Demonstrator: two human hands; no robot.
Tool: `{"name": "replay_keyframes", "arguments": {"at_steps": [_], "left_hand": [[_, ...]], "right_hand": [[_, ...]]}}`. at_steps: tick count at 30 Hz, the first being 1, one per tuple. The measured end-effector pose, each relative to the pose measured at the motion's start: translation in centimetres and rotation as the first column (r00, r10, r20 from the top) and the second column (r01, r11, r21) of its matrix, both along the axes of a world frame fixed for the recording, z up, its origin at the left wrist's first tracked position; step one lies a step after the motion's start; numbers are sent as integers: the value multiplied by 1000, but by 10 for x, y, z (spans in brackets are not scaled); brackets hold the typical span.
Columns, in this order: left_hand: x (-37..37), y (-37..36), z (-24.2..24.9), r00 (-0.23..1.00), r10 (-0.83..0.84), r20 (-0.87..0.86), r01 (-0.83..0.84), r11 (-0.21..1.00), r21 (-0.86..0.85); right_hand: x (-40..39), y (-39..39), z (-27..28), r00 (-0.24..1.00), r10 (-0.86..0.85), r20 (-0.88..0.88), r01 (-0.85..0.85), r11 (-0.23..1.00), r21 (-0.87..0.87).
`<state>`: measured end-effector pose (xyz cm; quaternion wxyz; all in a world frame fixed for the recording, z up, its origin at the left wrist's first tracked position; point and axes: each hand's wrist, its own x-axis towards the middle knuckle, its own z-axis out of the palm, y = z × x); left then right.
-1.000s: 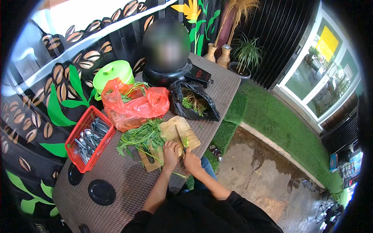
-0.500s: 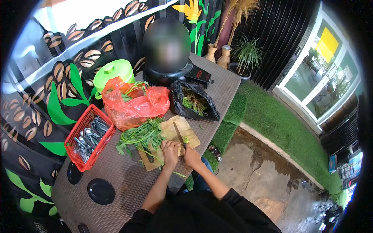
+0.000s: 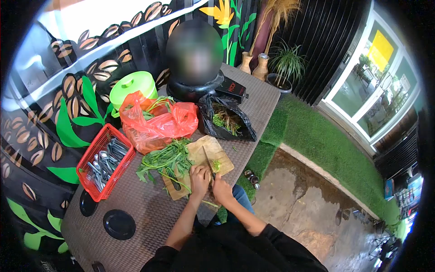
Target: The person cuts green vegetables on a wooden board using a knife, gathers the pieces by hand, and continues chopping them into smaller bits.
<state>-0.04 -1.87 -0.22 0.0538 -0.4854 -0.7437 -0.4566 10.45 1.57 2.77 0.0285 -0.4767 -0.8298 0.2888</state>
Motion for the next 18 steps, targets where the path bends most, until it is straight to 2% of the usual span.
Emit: {"name": "replay_keyframes", "arguments": {"at_steps": [2, 5, 7, 11, 16, 18], "left_hand": [[1, -1, -4, 1000, -2, 5, 2, 1000, 6], [1, -3, 10, 995, -10, 97, 11, 1000, -17], [2, -4, 14, 979, 30, 200, -12, 996, -94], [-1, -1, 8, 989, 32, 142, -25, 998, -50], [-2, -3, 5, 997, -8, 83, 10, 1000, -29], [-2, -5, 7, 1000, -8, 19, 9, 999, -38]], "right_hand": [[-3, 11, -5, 1000, 25, -2, -25, 999, -35], [1, 22, 2, 994, 79, -73, -79, 997, 5], [4, 8, 3, 997, 64, -47, -64, 998, 19], [-5, 3, -14, 998, 52, 18, -53, 998, 42], [-3, 8, 6, 993, 121, 10, -121, 992, 26], [-2, -5, -1, 998, 30, 49, -31, 999, 37]]}}
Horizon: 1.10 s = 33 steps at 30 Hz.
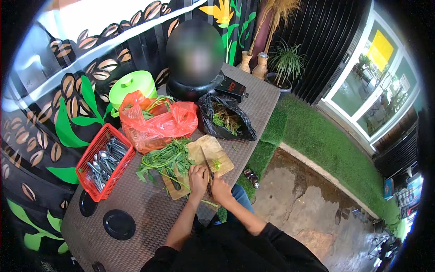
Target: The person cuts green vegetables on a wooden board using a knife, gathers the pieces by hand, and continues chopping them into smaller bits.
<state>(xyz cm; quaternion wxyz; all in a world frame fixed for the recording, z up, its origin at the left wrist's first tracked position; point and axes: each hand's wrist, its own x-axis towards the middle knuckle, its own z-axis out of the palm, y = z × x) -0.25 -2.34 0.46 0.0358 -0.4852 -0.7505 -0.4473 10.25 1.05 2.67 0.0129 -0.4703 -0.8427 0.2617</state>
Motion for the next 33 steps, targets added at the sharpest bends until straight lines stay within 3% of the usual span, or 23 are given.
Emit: {"name": "replay_keyframes", "arguments": {"at_steps": [5, 8, 13, 19, 21, 28, 31, 33], "left_hand": [[0, -8, 11, 991, -40, -131, 36, 999, -36], [-5, -4, 3, 994, -58, -95, 53, 997, -53], [-8, 7, 2, 984, -102, 146, 108, 993, -38], [-10, 8, 5, 986, -59, 153, 71, 995, -70], [-8, 8, 5, 993, -47, 105, 54, 996, -69], [-5, 6, 7, 996, -19, 91, 23, 999, -40], [-6, 8, 6, 997, -1, 71, 6, 998, -70], [-4, 8, 8, 997, -7, 76, 10, 999, -40]], "right_hand": [[-1, 8, -3, 999, 34, -26, -32, 998, 61], [5, 11, 2, 1000, 25, -18, -24, 998, 55], [12, 28, 5, 998, 51, -28, -50, 998, 38], [13, 24, 4, 993, 105, -54, -103, 994, 42], [5, 9, -9, 999, 4, -47, 1, 994, 113], [2, 27, -2, 994, 74, -83, -69, 996, 57], [-1, 8, -5, 999, 32, 32, -34, 998, 48], [-8, 21, -4, 1000, 15, -21, -14, 1000, 27]]}}
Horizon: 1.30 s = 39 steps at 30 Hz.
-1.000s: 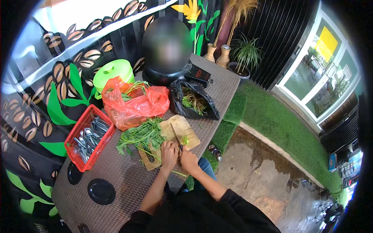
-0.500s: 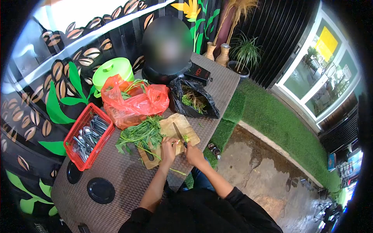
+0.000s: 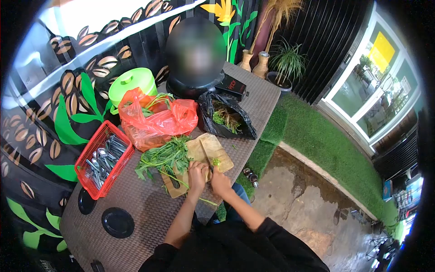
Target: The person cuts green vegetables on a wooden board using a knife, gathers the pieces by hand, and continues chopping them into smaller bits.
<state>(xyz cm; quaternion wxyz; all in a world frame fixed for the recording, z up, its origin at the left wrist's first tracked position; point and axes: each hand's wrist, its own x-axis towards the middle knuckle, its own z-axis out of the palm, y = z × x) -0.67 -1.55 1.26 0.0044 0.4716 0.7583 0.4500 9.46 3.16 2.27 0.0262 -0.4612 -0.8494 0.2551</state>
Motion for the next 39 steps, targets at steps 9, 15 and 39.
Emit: {"name": "replay_keyframes", "arguments": {"at_steps": [9, 15, 39], "left_hand": [[0, -3, -5, 999, -14, -50, 16, 999, 42], [-4, -7, -7, 1000, -19, -7, 19, 1000, 18], [-8, -3, -7, 998, -33, 51, 32, 999, 26]], "right_hand": [[1, -4, 1, 1000, -4, -8, 4, 1000, -15], [16, -3, 6, 1000, 26, -2, -26, 1000, 11], [0, -3, 4, 999, 38, -26, -40, 998, -57]]}}
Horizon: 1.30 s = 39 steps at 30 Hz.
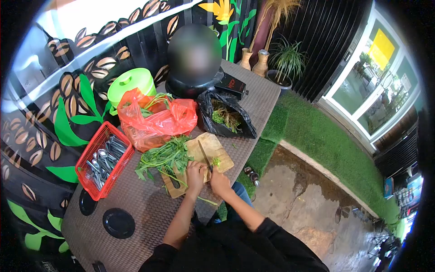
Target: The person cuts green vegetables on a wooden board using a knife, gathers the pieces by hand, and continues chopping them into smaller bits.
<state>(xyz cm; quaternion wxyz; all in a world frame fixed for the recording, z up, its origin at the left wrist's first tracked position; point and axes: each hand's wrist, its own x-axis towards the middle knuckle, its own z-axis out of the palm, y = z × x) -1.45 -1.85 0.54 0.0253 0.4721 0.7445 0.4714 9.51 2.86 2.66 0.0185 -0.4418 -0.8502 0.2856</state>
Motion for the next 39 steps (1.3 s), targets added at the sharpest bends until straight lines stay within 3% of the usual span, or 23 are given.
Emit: {"name": "replay_keyframes", "arguments": {"at_steps": [4, 7, 11, 14, 20, 22, 29, 33, 35, 39], "left_hand": [[0, -2, 2, 999, 14, -33, -16, 999, -37], [2, -2, -1, 995, 28, -93, -31, 999, -35], [3, -2, -2, 988, 19, -153, -24, 999, -31], [7, 1, 3, 989, -46, -141, 38, 997, -60], [15, 13, 7, 997, -41, 68, 42, 999, -16], [16, 11, 7, 982, -36, 183, 35, 999, 13], [16, 11, 5, 997, -29, 66, 29, 1000, 11], [15, 12, 1, 991, -53, 119, 45, 997, 67], [17, 10, 0, 993, -44, 106, 39, 998, 48], [18, 6, 5, 995, -36, 97, 33, 999, 33]], "right_hand": [[6, -13, -4, 996, -51, -77, 55, 997, 59], [9, -16, -5, 999, -38, 38, 35, 997, 64], [18, 7, -7, 999, -35, -10, 36, 995, 89], [21, 13, -7, 999, 9, 31, -12, 996, 90], [27, 8, 3, 998, 54, 37, -57, 993, 107], [25, 0, 9, 997, -7, 81, 2, 998, 60], [15, 9, -8, 999, 30, -29, -26, 994, 107], [16, 2, -3, 998, -45, 43, 44, 999, 19], [10, 15, -4, 998, -2, -63, 4, 999, 37], [14, -3, -11, 999, -33, 38, 30, 997, 71]]}}
